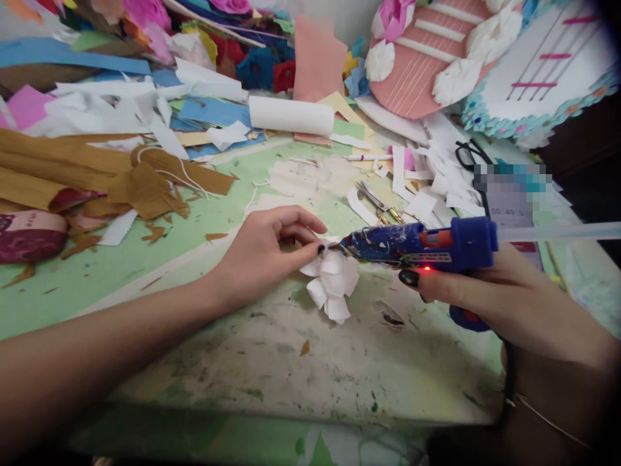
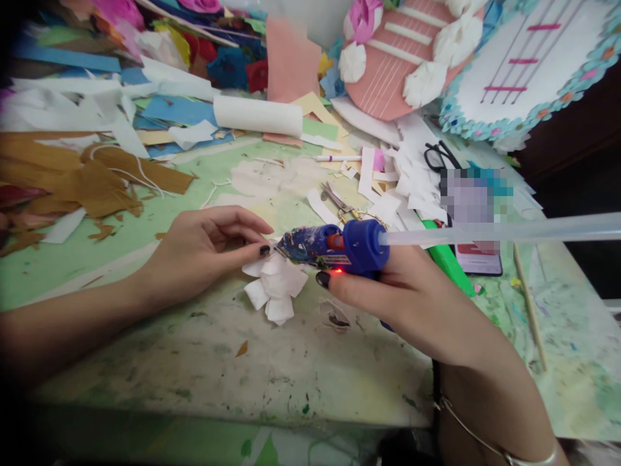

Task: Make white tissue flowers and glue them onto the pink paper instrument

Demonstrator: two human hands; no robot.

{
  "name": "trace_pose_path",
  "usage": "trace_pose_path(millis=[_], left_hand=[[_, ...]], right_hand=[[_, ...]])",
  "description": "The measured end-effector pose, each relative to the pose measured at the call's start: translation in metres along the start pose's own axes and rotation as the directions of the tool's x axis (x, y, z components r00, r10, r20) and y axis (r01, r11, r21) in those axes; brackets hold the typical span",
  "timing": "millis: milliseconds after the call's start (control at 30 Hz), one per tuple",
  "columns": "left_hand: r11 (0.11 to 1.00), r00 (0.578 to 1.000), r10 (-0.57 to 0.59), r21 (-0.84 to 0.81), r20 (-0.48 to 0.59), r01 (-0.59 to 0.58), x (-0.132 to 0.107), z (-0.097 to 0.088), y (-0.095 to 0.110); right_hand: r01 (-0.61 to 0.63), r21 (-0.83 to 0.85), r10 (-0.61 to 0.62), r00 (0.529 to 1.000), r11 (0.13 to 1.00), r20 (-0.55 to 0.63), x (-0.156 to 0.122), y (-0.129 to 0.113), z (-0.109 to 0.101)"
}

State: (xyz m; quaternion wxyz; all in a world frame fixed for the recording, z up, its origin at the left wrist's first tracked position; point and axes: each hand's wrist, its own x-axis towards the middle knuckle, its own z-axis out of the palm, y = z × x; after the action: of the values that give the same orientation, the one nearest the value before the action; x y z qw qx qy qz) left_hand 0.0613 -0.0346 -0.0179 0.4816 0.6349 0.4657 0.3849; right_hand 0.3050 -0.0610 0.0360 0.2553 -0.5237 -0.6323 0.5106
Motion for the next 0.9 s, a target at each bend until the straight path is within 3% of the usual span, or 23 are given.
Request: trace_pose_path(millis=[267,633,900], left_hand=[[1.0,1.0,0.003,0.025,0.001,-0.003,-0.0015,-0.0007,0.0019],[1.0,1.0,0.003,0.02,0.003,-0.003,-0.0014,-0.0004,0.0011],[1.0,1.0,0.004,0.019,-0.002,-0.004,-0.0002,-0.0011,0.001]], right_hand=[[0.027,-0.006,-0.027,0.998,1.0,-0.061,-0.0012,-0.0008,-0.0009],[0.007,0.02,-0.007,1.0,1.0,-0.022,-0.0011,-0.0013,-0.0005],[0.038,-0.058,-0.035,0.998,0.998,0.043,0.0014,-0.0009,-0.0018]])
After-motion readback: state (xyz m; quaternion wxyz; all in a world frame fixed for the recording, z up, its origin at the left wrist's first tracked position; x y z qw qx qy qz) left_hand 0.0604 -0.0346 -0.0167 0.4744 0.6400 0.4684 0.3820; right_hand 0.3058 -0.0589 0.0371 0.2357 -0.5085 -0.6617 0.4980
